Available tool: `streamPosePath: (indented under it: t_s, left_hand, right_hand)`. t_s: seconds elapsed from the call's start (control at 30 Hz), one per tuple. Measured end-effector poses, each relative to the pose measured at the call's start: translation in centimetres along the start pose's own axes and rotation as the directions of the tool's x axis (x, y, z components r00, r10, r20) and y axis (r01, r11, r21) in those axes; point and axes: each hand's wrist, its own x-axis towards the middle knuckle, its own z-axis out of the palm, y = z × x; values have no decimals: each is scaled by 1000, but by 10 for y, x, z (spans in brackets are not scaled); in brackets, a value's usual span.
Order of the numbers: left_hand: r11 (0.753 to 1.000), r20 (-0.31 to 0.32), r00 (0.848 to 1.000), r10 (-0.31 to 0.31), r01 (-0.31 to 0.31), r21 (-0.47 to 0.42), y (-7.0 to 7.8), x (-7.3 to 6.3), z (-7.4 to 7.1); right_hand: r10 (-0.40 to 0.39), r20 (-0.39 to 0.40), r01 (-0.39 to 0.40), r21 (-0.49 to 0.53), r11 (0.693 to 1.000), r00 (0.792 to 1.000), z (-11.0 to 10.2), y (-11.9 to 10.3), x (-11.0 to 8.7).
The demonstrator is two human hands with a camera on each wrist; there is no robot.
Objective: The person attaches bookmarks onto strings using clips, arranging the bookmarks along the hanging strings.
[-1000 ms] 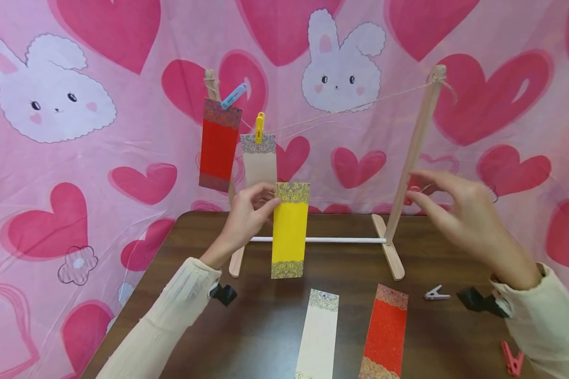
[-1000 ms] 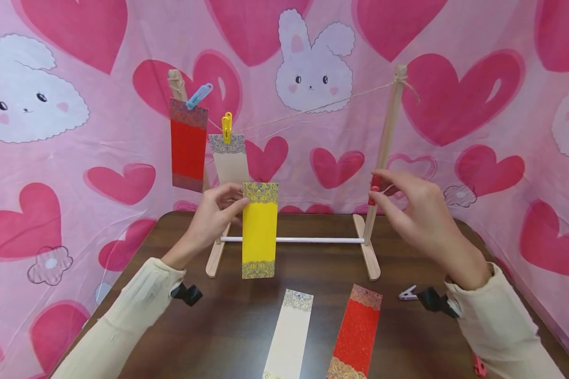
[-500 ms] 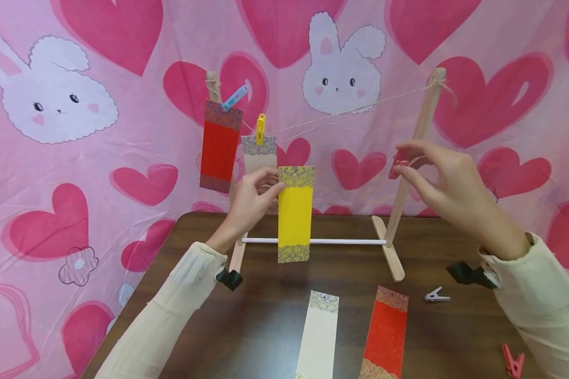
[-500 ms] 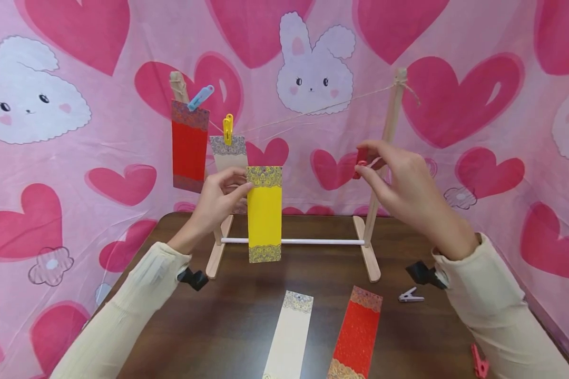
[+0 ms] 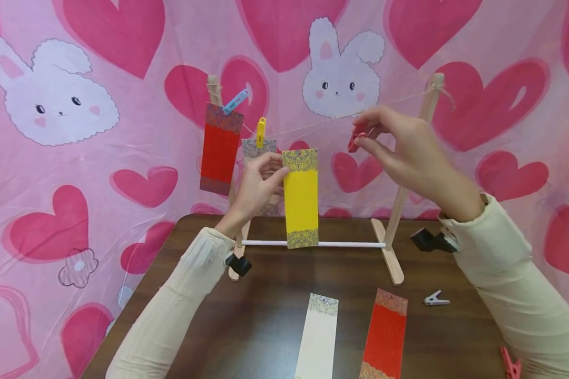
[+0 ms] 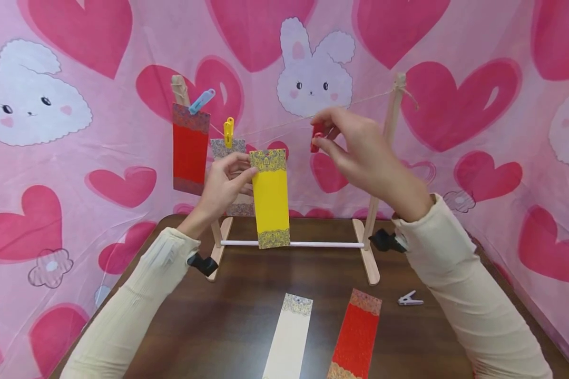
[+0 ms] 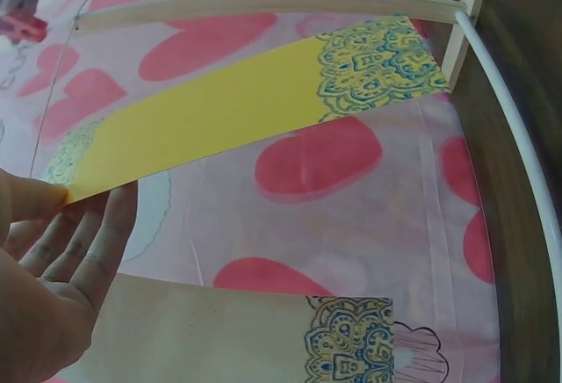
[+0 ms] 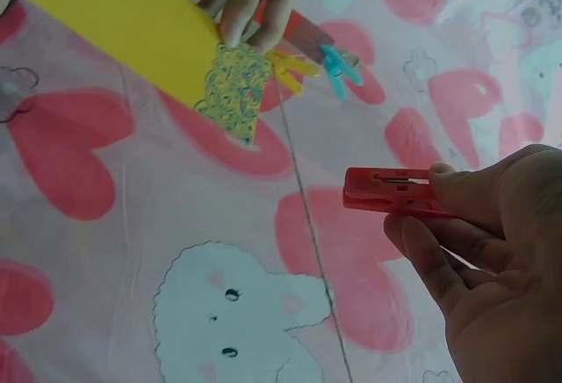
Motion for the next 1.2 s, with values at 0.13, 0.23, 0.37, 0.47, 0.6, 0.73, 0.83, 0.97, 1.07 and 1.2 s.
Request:
streamPosePath:
  t_s: [0.13,0.23,0.37,0.47,0.6,0.73,0.83,0.97,1.07,1.2]
  left_hand:
    - [1000,-6,1000,-11,11,-20,1,2,-1]
    - [999,-8,1000,-6,6,-45,1,5,1]
    - [999,-23,1000,3,-4,-44,1,11,6]
    - [1000,-39,999,11,-12,-26,0,13,9]
    - [1000,-51,999,19,-20,-21,-4,14,11]
    - [1000,-54,998,25,-26,-18,-8,15,12]
    - [999,-51,998,30,-31,-18,-11,15,12]
    - [1000,-42,999,11,-12,-28,-14,13,11]
    - [999,-33,999,-9,7,-48,-13,10,10]
    - [998,-20,1000,-11,10,-56,4,4,8]
  right_hand:
    - [-39,-6,39,25,999,999,7,-3,17]
    - [-52,-15,52,47,998,999,14,-4,30]
    - [-34,-28,36,51,998,999,24,-1,47]
    - [-10,-21,12,92,996,1000,33,4,59]
    - [39,-17,-34,218,975,999,46,12,74]
    - [74,7,-73,272,960,997,54,19,83]
    - [81,62,-95,271,958,995,58,25,84]
    - [82,148,-119,266,957,986,65,32,78]
    - [78,179,-126,270,954,981,70,35,73]
    - [83,187,-137,299,944,979,74,34,69]
